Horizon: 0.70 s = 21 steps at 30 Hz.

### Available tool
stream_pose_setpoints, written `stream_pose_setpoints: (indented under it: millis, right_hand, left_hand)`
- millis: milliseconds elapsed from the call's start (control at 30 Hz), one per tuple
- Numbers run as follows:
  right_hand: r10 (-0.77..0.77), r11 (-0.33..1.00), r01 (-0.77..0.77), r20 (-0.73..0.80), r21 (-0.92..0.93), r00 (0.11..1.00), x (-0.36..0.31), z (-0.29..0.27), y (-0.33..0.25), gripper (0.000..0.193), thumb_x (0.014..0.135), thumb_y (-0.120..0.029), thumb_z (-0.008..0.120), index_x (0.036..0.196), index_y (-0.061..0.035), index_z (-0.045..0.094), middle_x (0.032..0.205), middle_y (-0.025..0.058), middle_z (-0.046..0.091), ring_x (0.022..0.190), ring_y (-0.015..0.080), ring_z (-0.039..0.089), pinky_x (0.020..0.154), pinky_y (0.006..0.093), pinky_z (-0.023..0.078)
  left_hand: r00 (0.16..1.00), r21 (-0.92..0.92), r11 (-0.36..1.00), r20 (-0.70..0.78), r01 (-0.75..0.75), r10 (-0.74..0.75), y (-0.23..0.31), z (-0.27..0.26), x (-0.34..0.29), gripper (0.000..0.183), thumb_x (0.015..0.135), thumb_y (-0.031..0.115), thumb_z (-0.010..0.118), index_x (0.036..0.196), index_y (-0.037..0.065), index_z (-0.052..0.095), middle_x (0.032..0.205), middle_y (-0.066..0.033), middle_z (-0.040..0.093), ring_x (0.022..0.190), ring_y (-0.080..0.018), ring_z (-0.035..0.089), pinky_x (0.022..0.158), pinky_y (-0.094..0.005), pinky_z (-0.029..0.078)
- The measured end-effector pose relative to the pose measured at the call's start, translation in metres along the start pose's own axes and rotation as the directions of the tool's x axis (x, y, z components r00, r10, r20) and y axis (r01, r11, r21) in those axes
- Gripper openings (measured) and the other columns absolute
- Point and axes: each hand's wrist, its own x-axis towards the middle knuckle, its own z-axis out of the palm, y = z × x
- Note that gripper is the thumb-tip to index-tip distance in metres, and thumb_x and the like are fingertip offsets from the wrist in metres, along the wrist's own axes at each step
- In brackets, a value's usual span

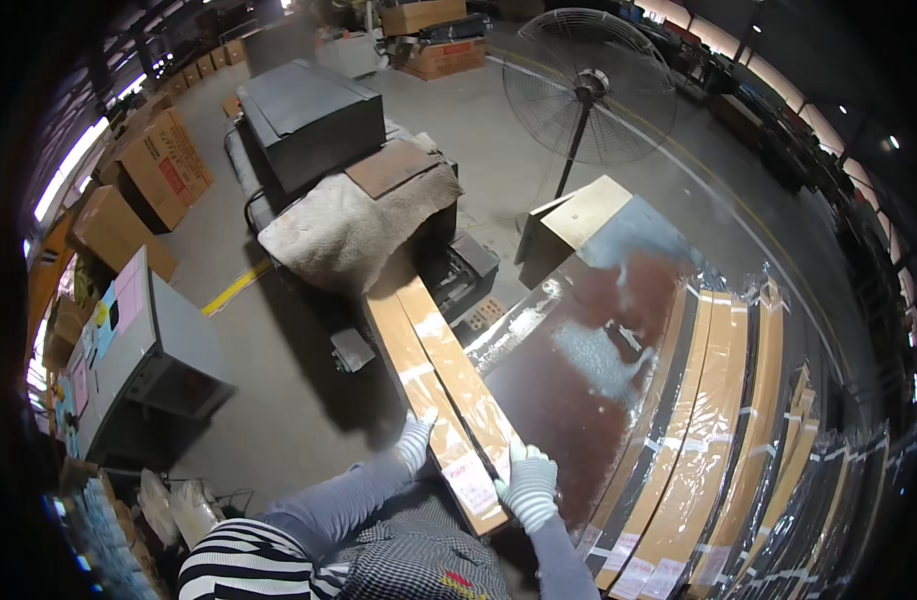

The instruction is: The recorder is lifting long, thin, cardboard-wrapped packages from a work table and stacking them onto a larger pile.

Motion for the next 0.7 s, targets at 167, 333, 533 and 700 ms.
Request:
stream_pose_setpoints:
  millis: [167, 333, 533, 700]
  right_hand:
    - [-0.027, 0.998, 0.040, -0.284, 0.041, 0.958, 0.065, -0.019, 0.010, 0.065, 0.070, -0.034, 0.078, 0.126, -0.0102, 0.055, 0.117, 0.0137, 0.058, 0.106, 0.0328, 0.059, 0.092, 0.0462, 0.047]
    - [-0.142, 0.941, 0.326, -0.766, 0.093, 0.627, 0.080, -0.068, -0.031, 0.049, 0.075, -0.016, 0.063, 0.122, -0.0005, 0.060, 0.121, 0.0194, 0.061, 0.110, 0.0365, 0.059, 0.093, 0.0490, 0.047]
    - [0.465, 0.816, -0.112, -0.529, 0.567, 0.710, -0.014, 0.023, 0.063, 0.055, 0.066, -0.013, 0.071, 0.117, 0.0041, 0.059, 0.111, 0.0246, 0.063, 0.104, 0.0427, 0.060, 0.096, 0.0482, 0.049]
    - [0.864, 0.463, -0.830, -0.367, 0.310, 0.345, -0.137, 0.200, 0.150, 0.096, 0.071, -0.028, 0.080, 0.148, 0.0029, 0.030, 0.123, 0.0208, 0.054, 0.117, 0.0383, 0.052, 0.097, 0.0474, 0.047]
  left_hand:
    - [0.999, -0.016, 0.999, 0.024, 0.043, -0.043, 0.082, 0.036, 0.023, 0.060, 0.093, 0.035, 0.068, 0.137, 0.005, 0.038, 0.128, -0.0122, 0.054, 0.109, -0.0237, 0.056, 0.091, -0.0386, 0.049]
    - [0.986, -0.192, 0.973, -0.127, -0.128, 0.104, 0.091, -0.003, 0.105, 0.047, 0.093, 0.044, 0.064, 0.127, 0.016, 0.048, 0.114, -0.0055, 0.059, 0.108, -0.0213, 0.056, 0.092, -0.0419, 0.045]
    - [0.980, -0.063, 0.985, 0.133, 0.161, -0.151, 0.004, 0.037, 0.062, 0.038, 0.094, 0.047, 0.059, 0.116, 0.016, 0.060, 0.111, -0.0002, 0.062, 0.104, -0.0190, 0.057, 0.087, -0.0420, 0.046]
    - [0.689, 0.188, 0.803, 0.427, 0.566, -0.586, -0.105, 0.048, -0.011, 0.035, 0.094, 0.041, 0.062, 0.112, 0.011, 0.058, 0.108, -0.0074, 0.064, 0.090, -0.0233, 0.062, 0.074, -0.0380, 0.052]
